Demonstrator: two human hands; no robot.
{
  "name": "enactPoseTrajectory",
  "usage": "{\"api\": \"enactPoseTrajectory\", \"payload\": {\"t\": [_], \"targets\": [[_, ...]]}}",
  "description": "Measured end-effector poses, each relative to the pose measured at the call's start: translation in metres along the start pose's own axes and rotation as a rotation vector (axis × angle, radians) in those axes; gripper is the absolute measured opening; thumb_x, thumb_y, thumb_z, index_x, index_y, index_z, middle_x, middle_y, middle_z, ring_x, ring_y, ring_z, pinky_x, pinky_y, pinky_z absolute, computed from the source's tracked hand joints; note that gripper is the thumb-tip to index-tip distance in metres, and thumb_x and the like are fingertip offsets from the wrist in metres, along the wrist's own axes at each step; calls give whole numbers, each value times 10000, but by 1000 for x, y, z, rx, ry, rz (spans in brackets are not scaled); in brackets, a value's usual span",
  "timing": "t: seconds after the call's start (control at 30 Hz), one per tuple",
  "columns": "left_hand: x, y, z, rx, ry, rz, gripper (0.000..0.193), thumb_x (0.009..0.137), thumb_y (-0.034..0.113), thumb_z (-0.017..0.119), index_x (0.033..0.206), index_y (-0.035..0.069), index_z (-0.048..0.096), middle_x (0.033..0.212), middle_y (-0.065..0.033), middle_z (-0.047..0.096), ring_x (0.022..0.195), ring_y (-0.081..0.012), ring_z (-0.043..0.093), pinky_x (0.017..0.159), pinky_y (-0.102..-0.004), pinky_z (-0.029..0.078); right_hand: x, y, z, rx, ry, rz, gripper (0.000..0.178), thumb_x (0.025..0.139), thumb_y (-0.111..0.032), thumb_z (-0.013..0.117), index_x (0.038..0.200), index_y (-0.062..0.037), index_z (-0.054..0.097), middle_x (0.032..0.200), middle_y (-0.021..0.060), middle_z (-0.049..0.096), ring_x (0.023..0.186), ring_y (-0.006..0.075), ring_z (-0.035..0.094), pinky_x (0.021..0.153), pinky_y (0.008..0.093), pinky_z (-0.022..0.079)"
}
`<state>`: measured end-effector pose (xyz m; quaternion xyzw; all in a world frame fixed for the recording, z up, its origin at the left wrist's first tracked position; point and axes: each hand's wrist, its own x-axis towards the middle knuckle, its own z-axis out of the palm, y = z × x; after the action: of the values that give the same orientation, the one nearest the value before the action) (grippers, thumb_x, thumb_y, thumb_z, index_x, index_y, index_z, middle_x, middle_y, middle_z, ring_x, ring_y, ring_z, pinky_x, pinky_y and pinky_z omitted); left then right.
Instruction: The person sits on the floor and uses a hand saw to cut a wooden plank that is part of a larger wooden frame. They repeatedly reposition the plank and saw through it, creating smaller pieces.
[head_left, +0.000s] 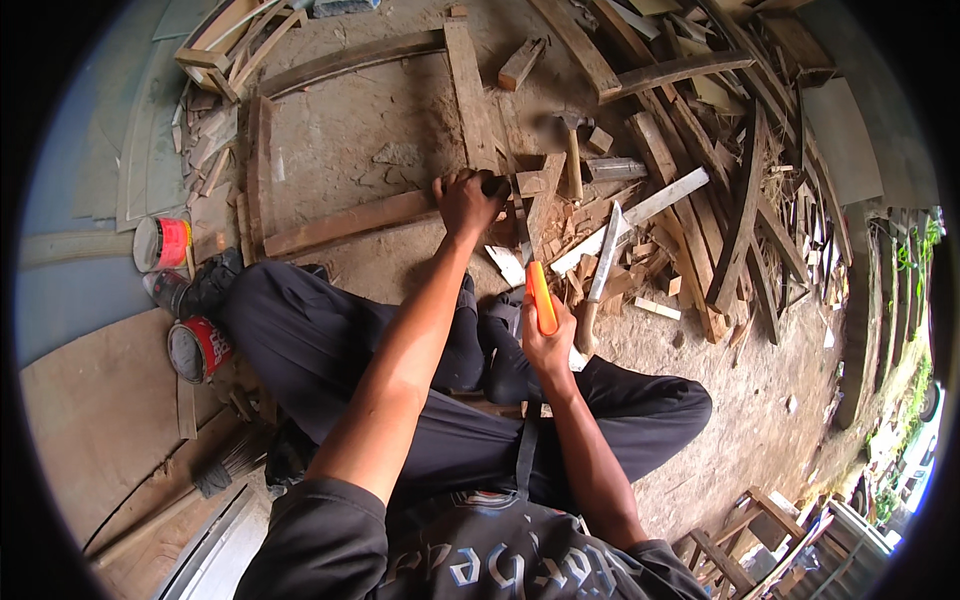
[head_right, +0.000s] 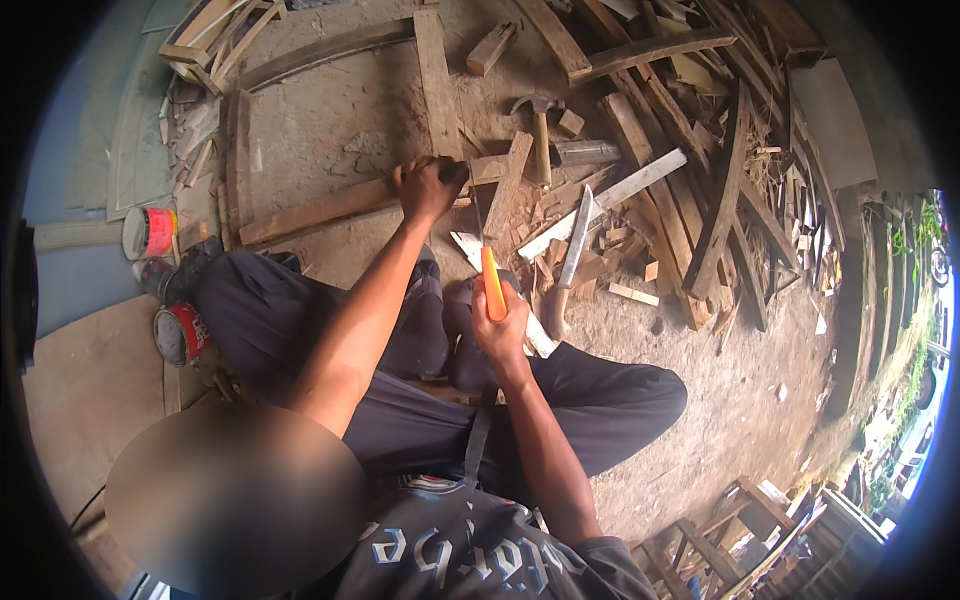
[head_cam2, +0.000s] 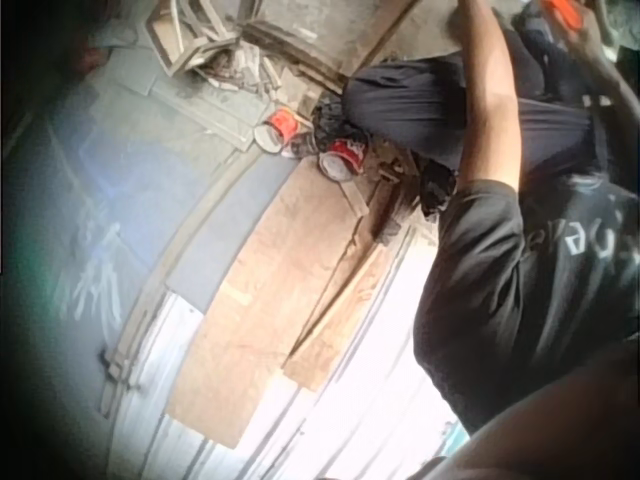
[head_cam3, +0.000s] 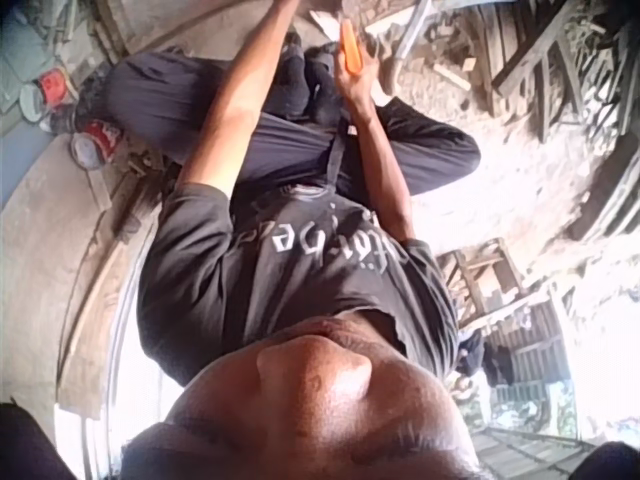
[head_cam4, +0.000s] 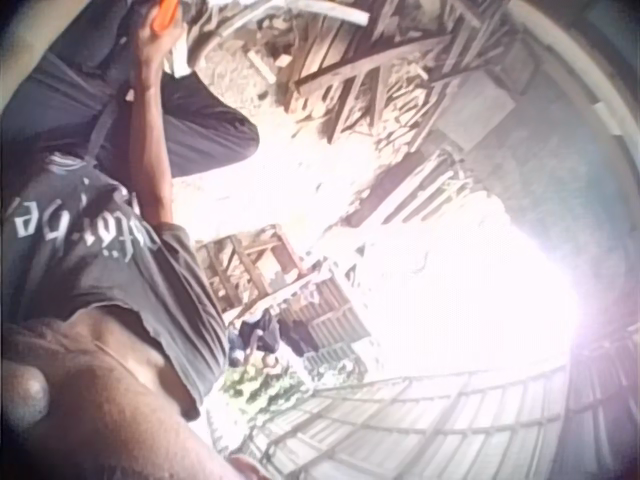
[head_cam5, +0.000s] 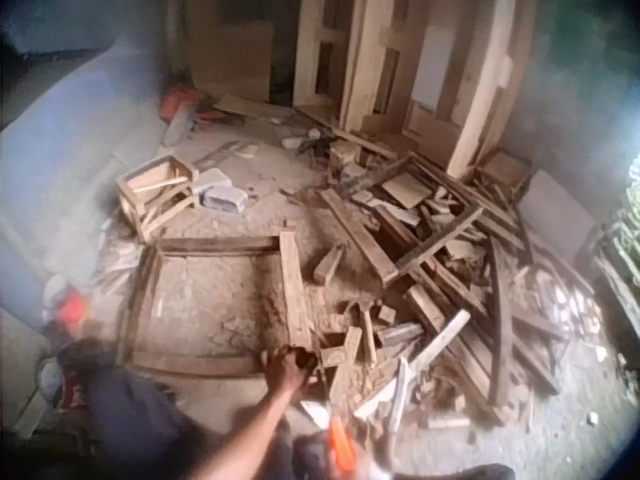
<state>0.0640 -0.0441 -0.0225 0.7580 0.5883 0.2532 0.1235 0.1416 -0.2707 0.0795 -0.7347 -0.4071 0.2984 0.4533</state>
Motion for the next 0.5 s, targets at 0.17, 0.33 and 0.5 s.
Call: {"api": "enactPoseTrajectory", "payload": {"t": [0.17, 0.33, 0.5], "targets": [[2, -4, 3, 4, -8, 11, 425, 878, 582, 634, 996, 194, 761, 1026, -58, 718, 1036, -262, 631, 1032, -509, 328, -9, -6, 0, -7, 31, -8, 165, 924, -128, 650, 848, 18, 642, 598, 132, 575, 508, 180, 550, 515, 345, 443], [3, -3, 5, -9, 86, 42, 529, 869, 634, 630, 933, 126, 766, 999, -74, 714, 1010, -270, 623, 1039, -497, 334, -6, -10, 0, 23, 33, -30, 149, 911, -113, 663, 847, 21, 647, 609, 143, 583, 517, 175, 559, 520, 349, 448], [1, -2, 3, 3, 52, 27, 512, 875, 622, 631, 942, 131, 760, 994, -66, 713, 1010, -267, 621, 1039, -498, 339, -28, 1, -8, -21, 19, 1, 134, 895, -107, 671, 878, 25, 655, 632, 162, 592, 527, 189, 574, 538, 352, 465]]}}
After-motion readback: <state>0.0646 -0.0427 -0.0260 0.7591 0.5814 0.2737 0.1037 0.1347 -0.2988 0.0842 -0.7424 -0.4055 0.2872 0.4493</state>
